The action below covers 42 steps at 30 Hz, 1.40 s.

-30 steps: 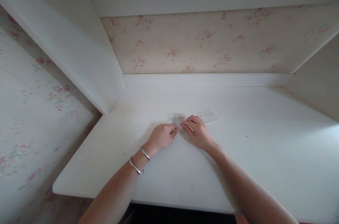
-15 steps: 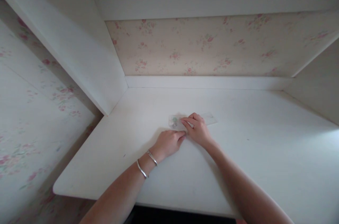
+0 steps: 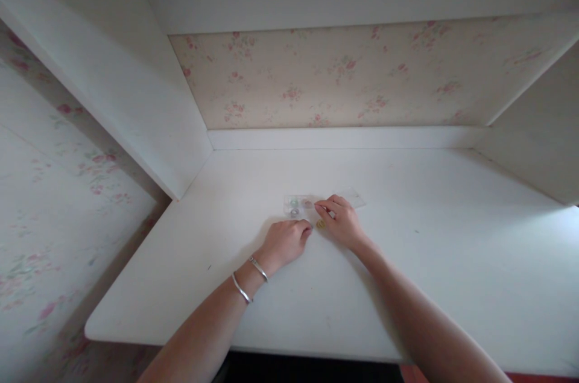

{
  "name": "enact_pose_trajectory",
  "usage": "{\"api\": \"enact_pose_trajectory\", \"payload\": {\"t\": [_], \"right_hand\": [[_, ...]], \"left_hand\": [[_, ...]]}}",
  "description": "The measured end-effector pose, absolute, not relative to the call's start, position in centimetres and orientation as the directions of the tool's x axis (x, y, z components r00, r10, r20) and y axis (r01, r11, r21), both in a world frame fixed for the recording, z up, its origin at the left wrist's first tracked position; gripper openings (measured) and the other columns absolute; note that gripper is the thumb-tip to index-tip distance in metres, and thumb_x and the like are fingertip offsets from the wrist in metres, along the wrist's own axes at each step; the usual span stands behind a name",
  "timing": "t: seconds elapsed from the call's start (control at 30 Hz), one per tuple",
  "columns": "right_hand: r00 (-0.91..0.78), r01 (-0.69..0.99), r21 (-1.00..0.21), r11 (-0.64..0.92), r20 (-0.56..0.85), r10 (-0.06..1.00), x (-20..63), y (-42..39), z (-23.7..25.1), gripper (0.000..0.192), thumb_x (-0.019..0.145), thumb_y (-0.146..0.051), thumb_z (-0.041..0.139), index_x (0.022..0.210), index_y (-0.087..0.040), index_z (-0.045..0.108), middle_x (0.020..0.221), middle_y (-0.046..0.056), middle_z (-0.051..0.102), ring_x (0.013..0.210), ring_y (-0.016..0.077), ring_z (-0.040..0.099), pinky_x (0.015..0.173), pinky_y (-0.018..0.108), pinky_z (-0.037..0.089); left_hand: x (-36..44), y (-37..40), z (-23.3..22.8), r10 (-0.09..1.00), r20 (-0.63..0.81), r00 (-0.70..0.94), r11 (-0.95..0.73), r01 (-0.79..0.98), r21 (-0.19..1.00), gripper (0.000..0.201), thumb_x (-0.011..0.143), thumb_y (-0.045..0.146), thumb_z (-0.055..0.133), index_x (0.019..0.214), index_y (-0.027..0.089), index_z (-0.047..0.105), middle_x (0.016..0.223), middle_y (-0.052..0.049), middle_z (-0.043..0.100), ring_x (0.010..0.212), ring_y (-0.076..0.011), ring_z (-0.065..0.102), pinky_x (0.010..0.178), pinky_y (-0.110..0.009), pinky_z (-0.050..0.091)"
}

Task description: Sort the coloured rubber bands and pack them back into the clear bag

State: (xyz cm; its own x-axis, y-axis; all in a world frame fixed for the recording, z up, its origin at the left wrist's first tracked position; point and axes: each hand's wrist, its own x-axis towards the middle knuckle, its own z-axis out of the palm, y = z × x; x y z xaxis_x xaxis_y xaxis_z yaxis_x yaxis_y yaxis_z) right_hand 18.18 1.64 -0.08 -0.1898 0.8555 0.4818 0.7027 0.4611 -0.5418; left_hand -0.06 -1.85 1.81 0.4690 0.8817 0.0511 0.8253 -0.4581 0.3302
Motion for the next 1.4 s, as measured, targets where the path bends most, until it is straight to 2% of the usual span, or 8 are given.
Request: {"api": "enact_pose_trajectory", "payload": {"t": [0.27, 0.47, 0.73, 0.9, 1.1, 1.4], "right_hand": [[-0.22, 0.749, -0.495, 0.442, 0.443, 0.869, 18.4, 1.6, -0.3, 0.022, 0.09, -0.031, 0.047, 0.085, -0.023, 0.068, 0.078, 0.002, 0.06, 0.077, 0.0155, 0.054, 0.072, 0.028, 0.037], [-0.215, 0.763, -0.474, 0.439, 0.454, 0.865, 18.4, 1.7, -0.5, 0.021, 0.09, -0.03, 0.047, 0.086, -0.023, 0.067, 0.079, 0.002, 0.061, 0.078, 0.0152, 0.054, 0.073, 0.028, 0.036], [-0.207, 0.772, -0.468, 0.43, 0.454, 0.867, 18.6, 1.8, -0.5, 0.023, 0.091, -0.029, 0.044, 0.089, -0.023, 0.066, 0.081, 0.002, 0.062, 0.077, 0.0151, 0.055, 0.071, 0.028, 0.034], [-0.22, 0.773, -0.452, 0.444, 0.466, 0.857, 18.6, 1.7, -0.4, 0.024, 0.09, -0.03, 0.044, 0.088, -0.023, 0.067, 0.079, 0.003, 0.062, 0.076, 0.0156, 0.056, 0.07, 0.029, 0.033], [-0.255, 0.76, -0.445, 0.474, 0.467, 0.847, 18.7, 1.5, 0.0, 0.023, 0.09, -0.028, 0.046, 0.086, -0.022, 0.068, 0.076, 0.003, 0.062, 0.074, 0.0145, 0.054, 0.07, 0.028, 0.033], [-0.576, 0.672, -0.285, 0.683, 0.378, 0.725, 17.9, -0.5, 2.0, 0.015, 0.083, -0.025, 0.057, 0.078, -0.026, 0.07, 0.074, 0.001, 0.062, 0.08, 0.0143, 0.052, 0.075, 0.03, 0.029]], "left_hand": [[0.0, -1.9, 1.8, 0.885, 0.031, 0.464, -0.451, 0.839, 0.305, 0.031, 0.094, 0.034, 0.033, 0.099, 0.023, 0.062, 0.091, -0.007, 0.07, 0.084, -0.022, 0.066, 0.072, -0.031, 0.047], [0.0, -2.0, 2.0, 0.883, 0.042, 0.467, -0.457, 0.835, 0.306, 0.032, 0.094, 0.038, 0.035, 0.101, 0.024, 0.063, 0.093, -0.006, 0.07, 0.085, -0.0213, 0.065, 0.073, -0.031, 0.048], [0.1, -2.1, 1.9, 0.894, 0.014, 0.449, -0.428, 0.843, 0.325, 0.031, 0.093, 0.034, 0.036, 0.1, 0.022, 0.063, 0.091, -0.008, 0.07, 0.083, -0.0219, 0.066, 0.073, -0.031, 0.047], [-0.3, -1.7, 1.8, 0.91, 0.06, 0.41, -0.393, 0.808, 0.44, 0.027, 0.093, 0.034, 0.039, 0.099, 0.023, 0.063, 0.091, -0.006, 0.07, 0.087, -0.0203, 0.065, 0.076, -0.03, 0.046], [-1.2, -1.0, 1.6, 0.916, 0.146, 0.374, -0.385, 0.717, 0.581, 0.027, 0.093, 0.032, 0.038, 0.094, 0.019, 0.062, 0.083, -0.004, 0.069, 0.076, -0.0163, 0.063, 0.069, -0.025, 0.044], [-2.0, -0.1, 2.0, 0.958, 0.219, 0.185, -0.286, 0.681, 0.675, 0.037, 0.093, 0.043, 0.037, 0.098, 0.017, 0.061, 0.078, -0.004, 0.067, 0.068, -0.0136, 0.06, 0.061, -0.022, 0.041]]}}
